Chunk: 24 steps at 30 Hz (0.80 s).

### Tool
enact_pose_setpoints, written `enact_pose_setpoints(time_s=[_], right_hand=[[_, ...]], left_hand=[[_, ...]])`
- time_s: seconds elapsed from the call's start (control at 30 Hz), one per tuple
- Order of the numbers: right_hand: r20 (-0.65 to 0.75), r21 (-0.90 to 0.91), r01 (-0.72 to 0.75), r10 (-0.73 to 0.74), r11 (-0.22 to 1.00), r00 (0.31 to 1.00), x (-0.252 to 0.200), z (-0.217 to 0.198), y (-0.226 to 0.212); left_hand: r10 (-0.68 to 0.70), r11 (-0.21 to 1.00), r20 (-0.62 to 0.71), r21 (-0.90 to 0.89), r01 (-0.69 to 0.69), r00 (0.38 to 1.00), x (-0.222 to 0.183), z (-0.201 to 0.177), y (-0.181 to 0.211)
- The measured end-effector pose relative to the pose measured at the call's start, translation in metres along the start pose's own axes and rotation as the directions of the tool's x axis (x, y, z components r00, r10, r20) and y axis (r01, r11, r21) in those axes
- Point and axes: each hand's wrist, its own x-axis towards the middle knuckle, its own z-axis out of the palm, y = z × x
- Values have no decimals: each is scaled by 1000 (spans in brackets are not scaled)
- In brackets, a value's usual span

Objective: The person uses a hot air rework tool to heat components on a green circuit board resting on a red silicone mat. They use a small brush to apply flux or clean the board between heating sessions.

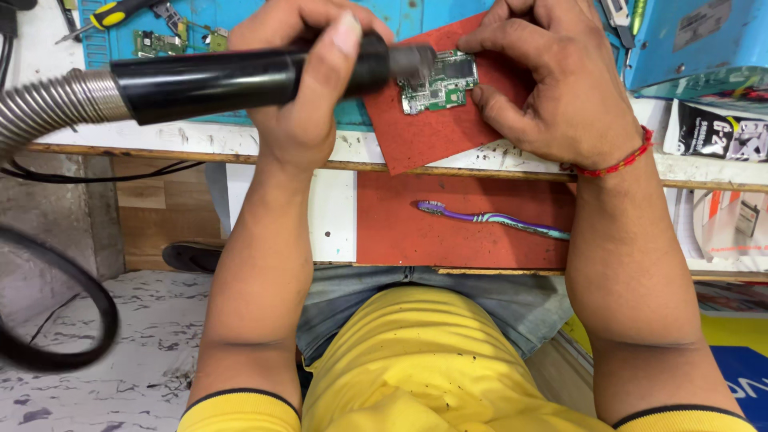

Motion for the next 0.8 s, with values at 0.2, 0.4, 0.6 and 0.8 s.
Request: enact_pose_setpoints(time_s=[0.2, 0.4, 0.6, 0.8], right_hand=[[2, -15, -3, 3, 1000, 1000, 2, -1, -4], [-3, -17, -19, 19, 1000, 1000, 3, -1, -4], [-8, -32, -3, 3, 999, 1000, 4, 0, -4], [-27, -16, -20, 20, 1000, 999, 6, 1, -4]], left_hand=[[-5, 1000, -46, -12, 4, 999, 1, 1, -1], [-9, 1000, -10, 21, 9, 1000, 1, 2, -1], [24, 999, 106, -42, -19, 994, -1, -3, 0], [-8, 999, 60, -45, 10, 998, 2, 0, 3]])
